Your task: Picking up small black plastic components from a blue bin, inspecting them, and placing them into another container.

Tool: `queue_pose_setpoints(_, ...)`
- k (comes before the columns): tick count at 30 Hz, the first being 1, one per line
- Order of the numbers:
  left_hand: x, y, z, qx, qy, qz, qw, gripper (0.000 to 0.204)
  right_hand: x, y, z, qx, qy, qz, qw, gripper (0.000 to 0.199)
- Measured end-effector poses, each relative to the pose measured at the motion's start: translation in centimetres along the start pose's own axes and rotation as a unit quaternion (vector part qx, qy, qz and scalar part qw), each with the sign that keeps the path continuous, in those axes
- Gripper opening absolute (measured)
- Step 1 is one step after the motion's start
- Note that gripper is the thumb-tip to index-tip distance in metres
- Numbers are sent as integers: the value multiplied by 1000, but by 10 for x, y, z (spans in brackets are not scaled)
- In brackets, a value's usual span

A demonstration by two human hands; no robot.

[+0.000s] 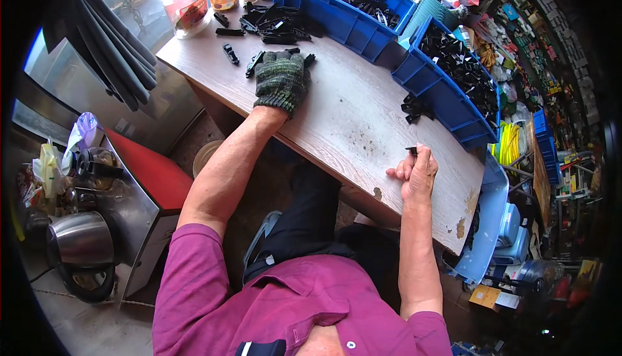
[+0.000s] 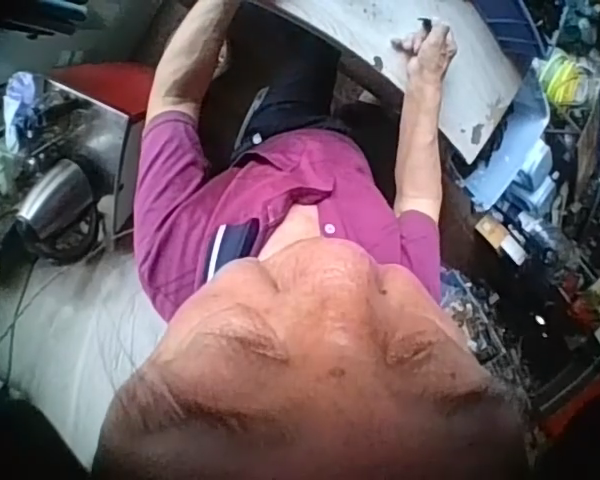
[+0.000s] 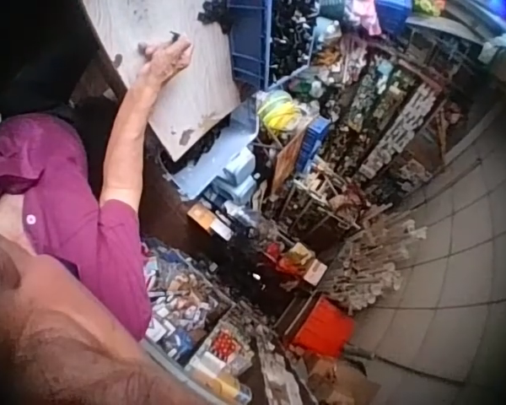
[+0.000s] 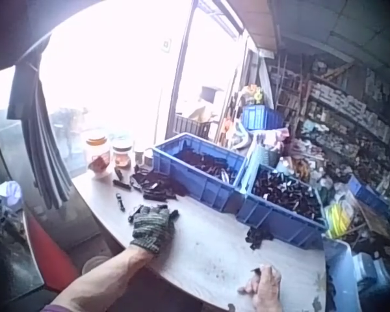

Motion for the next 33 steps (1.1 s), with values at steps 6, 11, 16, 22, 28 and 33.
queue_pose_setpoints(6,25,11,-19,-139,87,43,986,20,2,2,0,38,-14,-11,999,36)
queue_pose_setpoints(11,98,65,-45,-84,443,61,891,19,-1,5,9,90,-81,5,993,39)
queue_pose_setpoints(16,152,82,-71,-268,527,68,804,25,11,0,0,175,-38,-82,980,38)
queue_pose_setpoints(22,165,87,-56,-263,514,27,816,25,12,8,1,148,-37,-94,984,31)
queue_pose_setpoints(28,176,92,-52,-239,535,-36,810,25,15,9,-3,113,4,-130,985,31)
queue_pose_setpoints(33,201,104,-64,-188,550,-48,812,29,9,13,-5,107,92,-210,968,32)
Point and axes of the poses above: each hand's wrist, its own y-axis away from the middle knuckle, its own z-axis out of the palm, x = y × z, the point moved 1 cm from there along -y, towards the middle knuckle, and after that the axes turned 7 degrees about -y, right-handed, at the moved point
